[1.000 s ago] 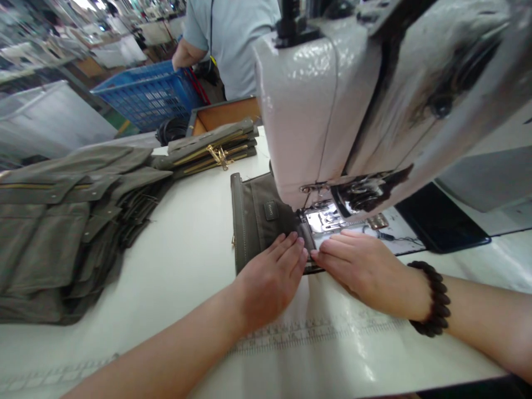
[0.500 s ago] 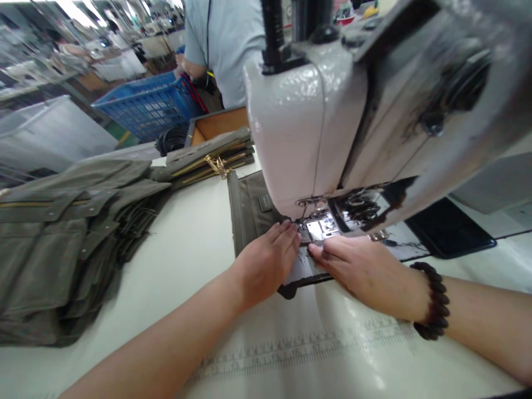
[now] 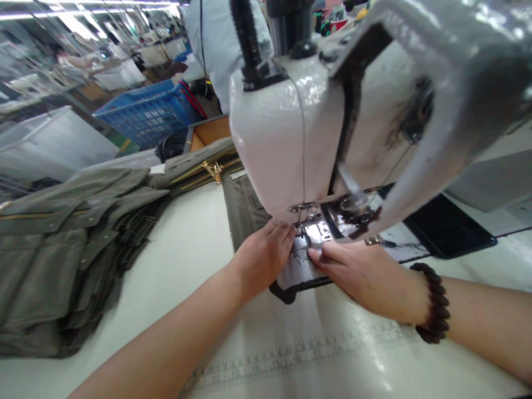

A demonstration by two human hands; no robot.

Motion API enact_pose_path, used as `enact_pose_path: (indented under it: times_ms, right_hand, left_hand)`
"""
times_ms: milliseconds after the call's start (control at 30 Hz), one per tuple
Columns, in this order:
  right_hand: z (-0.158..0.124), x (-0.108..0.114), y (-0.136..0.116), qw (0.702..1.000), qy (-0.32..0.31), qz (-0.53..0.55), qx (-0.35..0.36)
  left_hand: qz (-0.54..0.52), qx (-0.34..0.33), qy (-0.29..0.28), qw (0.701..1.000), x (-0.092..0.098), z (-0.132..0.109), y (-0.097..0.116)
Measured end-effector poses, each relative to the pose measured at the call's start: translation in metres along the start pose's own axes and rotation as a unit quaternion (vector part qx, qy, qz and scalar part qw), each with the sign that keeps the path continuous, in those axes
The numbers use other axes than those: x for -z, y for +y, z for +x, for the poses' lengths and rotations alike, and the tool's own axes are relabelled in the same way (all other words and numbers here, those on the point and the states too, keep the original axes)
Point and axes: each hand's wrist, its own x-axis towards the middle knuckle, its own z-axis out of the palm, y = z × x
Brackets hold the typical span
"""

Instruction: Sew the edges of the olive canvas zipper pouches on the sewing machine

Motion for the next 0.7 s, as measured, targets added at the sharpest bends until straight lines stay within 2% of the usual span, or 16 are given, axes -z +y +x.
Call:
enact_pose_path:
  times_ms: [200,700]
  right_hand:
    - [-0.0001,-0.0003,0.0008,1.000,-0.006,0.002,-0.005]
    - [-0.0011,-0.0014,-0.0003,0.999,-0.032,0.017,-0.011]
  left_hand:
    - [0.000,0.005,-0.028,1.000,-0.0047,-0.0030,0.0006]
    - [-0.043,0.041,-0.043,0.997,-0.0035,0.0002,-0.0012]
